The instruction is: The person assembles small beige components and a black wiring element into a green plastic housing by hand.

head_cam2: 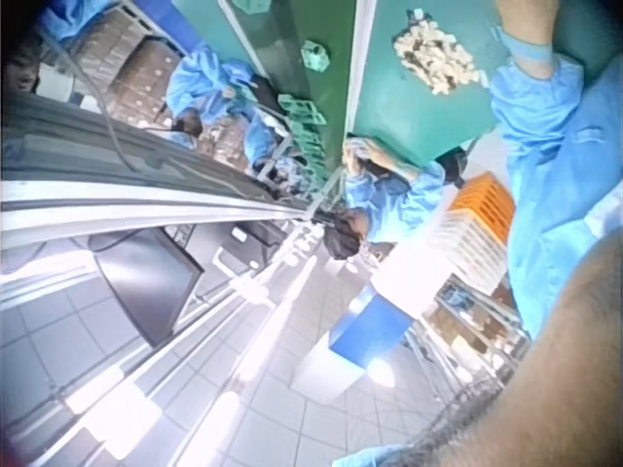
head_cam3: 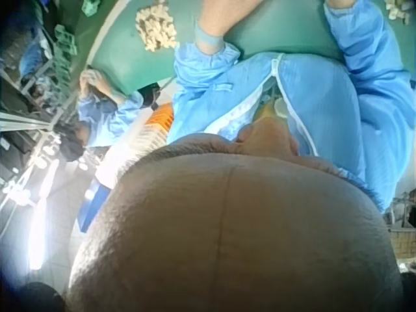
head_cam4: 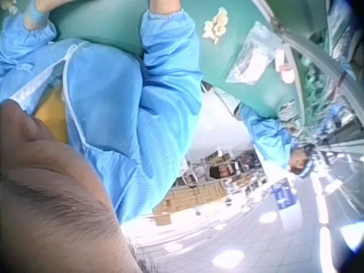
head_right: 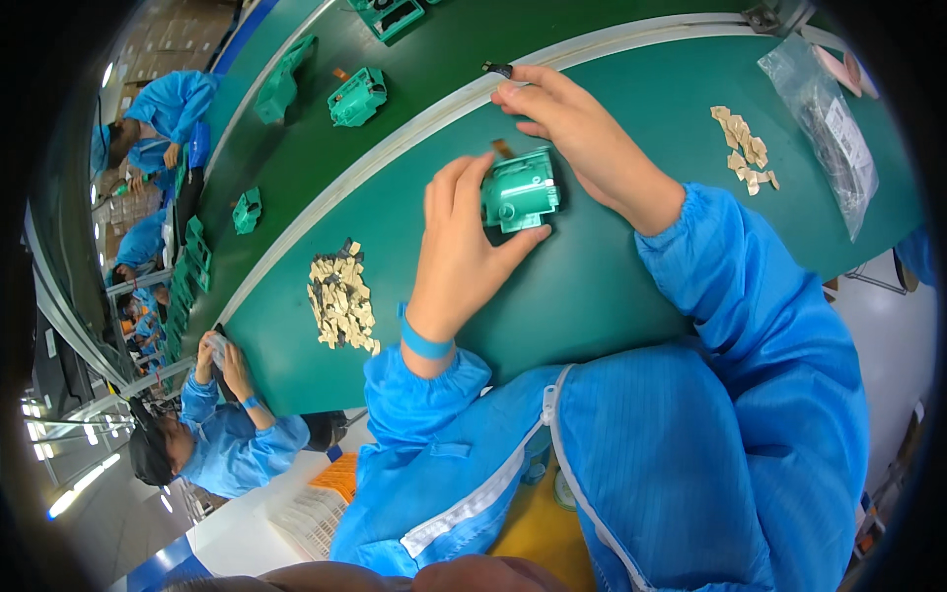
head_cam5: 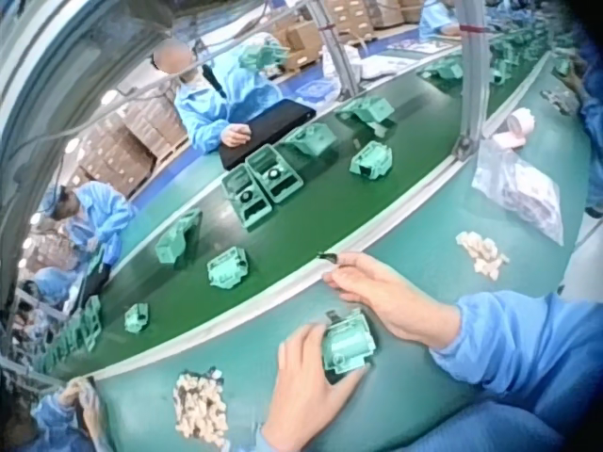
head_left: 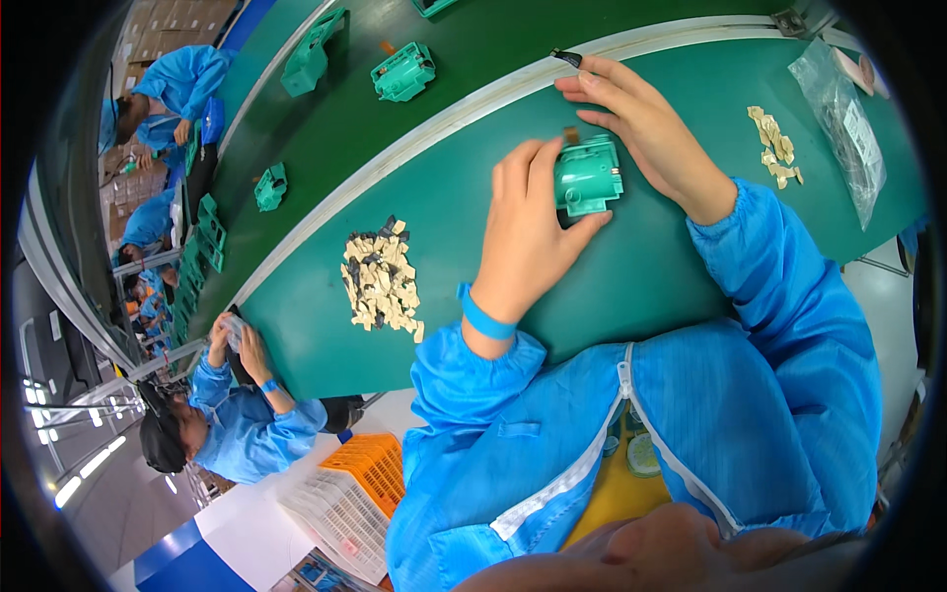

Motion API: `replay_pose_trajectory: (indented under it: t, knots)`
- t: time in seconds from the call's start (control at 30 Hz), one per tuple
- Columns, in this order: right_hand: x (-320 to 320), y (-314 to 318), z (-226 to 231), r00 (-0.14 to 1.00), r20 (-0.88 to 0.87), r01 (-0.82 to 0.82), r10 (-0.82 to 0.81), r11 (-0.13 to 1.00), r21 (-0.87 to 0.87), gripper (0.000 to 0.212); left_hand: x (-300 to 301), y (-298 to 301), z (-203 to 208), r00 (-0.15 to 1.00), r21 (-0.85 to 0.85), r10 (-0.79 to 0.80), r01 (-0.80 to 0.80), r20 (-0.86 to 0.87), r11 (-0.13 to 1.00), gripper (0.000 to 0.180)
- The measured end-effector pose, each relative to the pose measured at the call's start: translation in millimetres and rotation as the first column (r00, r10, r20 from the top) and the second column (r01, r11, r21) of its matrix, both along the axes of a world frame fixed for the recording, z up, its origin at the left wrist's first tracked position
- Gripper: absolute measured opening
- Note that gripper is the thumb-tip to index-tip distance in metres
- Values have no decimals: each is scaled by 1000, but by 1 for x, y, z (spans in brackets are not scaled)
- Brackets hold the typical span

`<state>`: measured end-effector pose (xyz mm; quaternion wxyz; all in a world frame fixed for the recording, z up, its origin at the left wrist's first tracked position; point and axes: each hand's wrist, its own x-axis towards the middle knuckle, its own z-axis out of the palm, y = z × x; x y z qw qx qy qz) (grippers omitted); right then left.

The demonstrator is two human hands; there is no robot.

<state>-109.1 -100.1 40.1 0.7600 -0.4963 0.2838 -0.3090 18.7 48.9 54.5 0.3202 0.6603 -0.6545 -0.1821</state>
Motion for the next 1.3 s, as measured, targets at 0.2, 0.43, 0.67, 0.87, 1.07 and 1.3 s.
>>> replay_pose_trajectory:
  t: [0.2,0.43,0.67,0.87,1.07,1.3]
  knots:
    - [-47,24,3,998,-59,-11,11,1000,-9,15,-22,35,-9,956,0,291,-291,-27,957,97]
    - [-63,41,-2,964,-240,-85,115,988,129,6,-23,24,-21,900,82,335,-326,-278,942,100]
    - [-57,31,-1,924,-311,-187,222,973,138,6,-21,11,-24,903,52,295,-294,-313,954,96]
    - [-50,30,2,902,-365,-201,230,973,117,7,-21,11,-30,911,-20,275,-295,-306,955,86]
    - [-47,27,5,883,-382,-239,273,962,134,6,-20,10,-31,920,-36,279,-300,-275,953,77]
    - [-46,28,5,887,-382,-230,261,965,125,7,-21,9,-30,921,-39,276,-298,-276,954,75]
